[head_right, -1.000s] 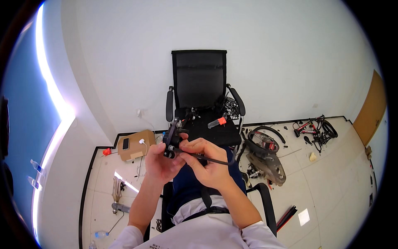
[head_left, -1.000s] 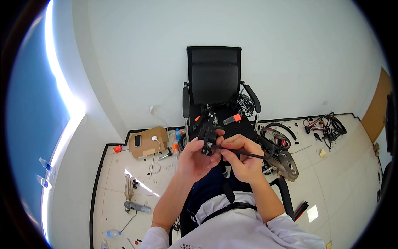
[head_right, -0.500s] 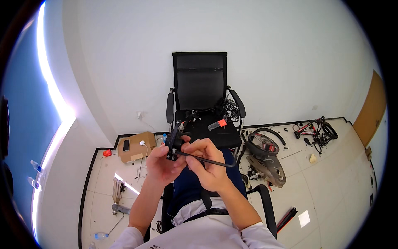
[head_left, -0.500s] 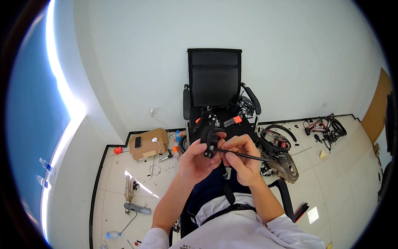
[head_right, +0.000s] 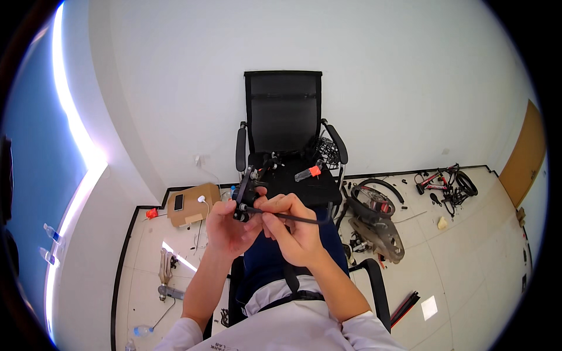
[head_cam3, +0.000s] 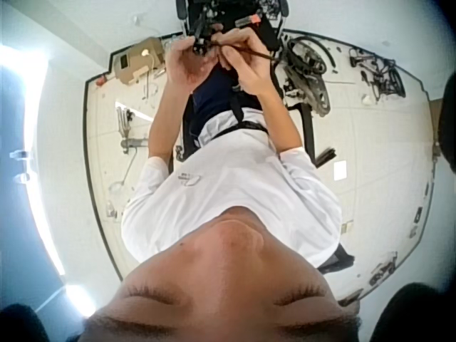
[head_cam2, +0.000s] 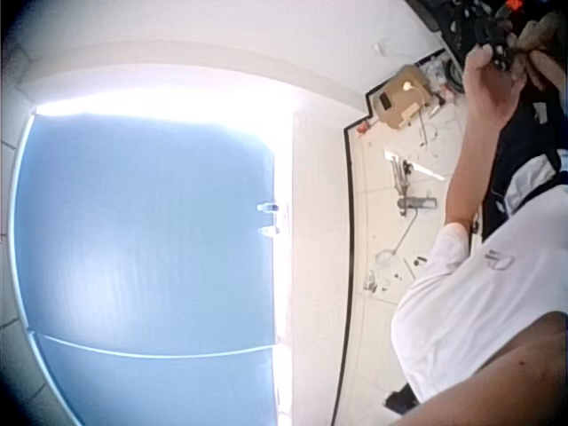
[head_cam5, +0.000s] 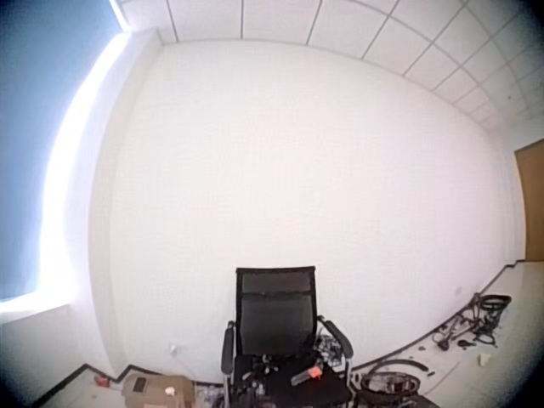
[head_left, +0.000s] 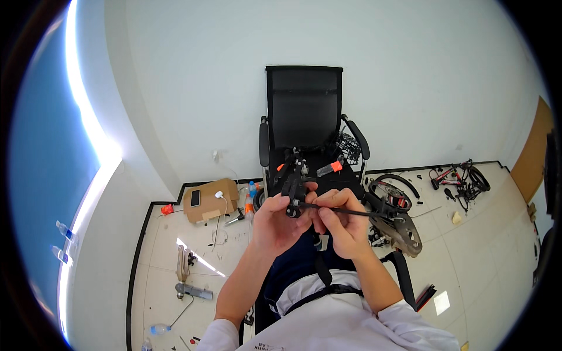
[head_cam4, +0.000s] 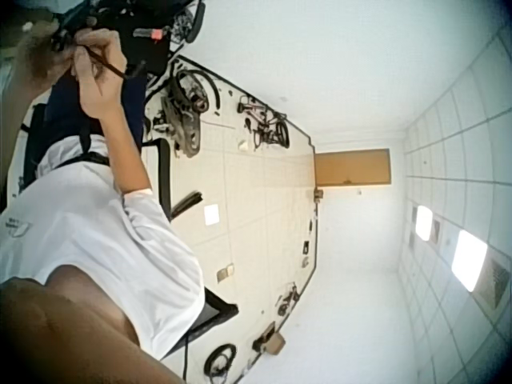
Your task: The person assembles a bicycle brake caliper by inserting a bolt and tightening it with an Allen key. They then insert a brake pad into the caliper and secure it with a small screw using a screwdriver.
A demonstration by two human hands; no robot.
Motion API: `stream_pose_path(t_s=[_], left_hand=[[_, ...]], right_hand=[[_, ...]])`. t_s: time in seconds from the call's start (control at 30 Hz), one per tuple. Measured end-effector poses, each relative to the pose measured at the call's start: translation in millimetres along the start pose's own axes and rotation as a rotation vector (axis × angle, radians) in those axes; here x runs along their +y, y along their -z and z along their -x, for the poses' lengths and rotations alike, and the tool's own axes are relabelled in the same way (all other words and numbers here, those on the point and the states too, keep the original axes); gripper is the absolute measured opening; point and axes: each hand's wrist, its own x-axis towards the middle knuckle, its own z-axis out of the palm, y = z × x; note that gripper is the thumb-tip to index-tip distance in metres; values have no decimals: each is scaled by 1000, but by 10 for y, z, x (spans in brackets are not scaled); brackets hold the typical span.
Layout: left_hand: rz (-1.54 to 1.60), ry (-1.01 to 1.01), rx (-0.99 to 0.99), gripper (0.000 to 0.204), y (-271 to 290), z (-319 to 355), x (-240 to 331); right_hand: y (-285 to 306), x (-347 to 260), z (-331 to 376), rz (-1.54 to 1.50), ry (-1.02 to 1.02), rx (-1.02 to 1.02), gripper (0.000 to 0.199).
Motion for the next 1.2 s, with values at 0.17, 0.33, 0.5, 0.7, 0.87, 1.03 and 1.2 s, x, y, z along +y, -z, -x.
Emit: stream_pose_path(t_s=[0.17,0.33,0.5,0.7,0.87,1.03,1.2], left_hand=[[-34,24,-65,56,2,12,21],[-19,28,-36,57,4,3,16],[16,17,-67,58,61,-17,3],[-29,23,10,54,-12,4,-5],[37,35,-17,56,43,-24,24],[-61,-13,38,58,24,-25,-27],[-249,-119,4,58,-15,-3,-26]], right_hand=[[95,158,43,209,118,18,12],[-56,-12,15,-73,43,0,4],[74,52,32,230,65,-4,6],[18,72,-4,152,113,66,5],[79,21,36,135,42,-25,9],[-1,23,14,209,76,83,10],[-46,117,66,83,70,179,9]])
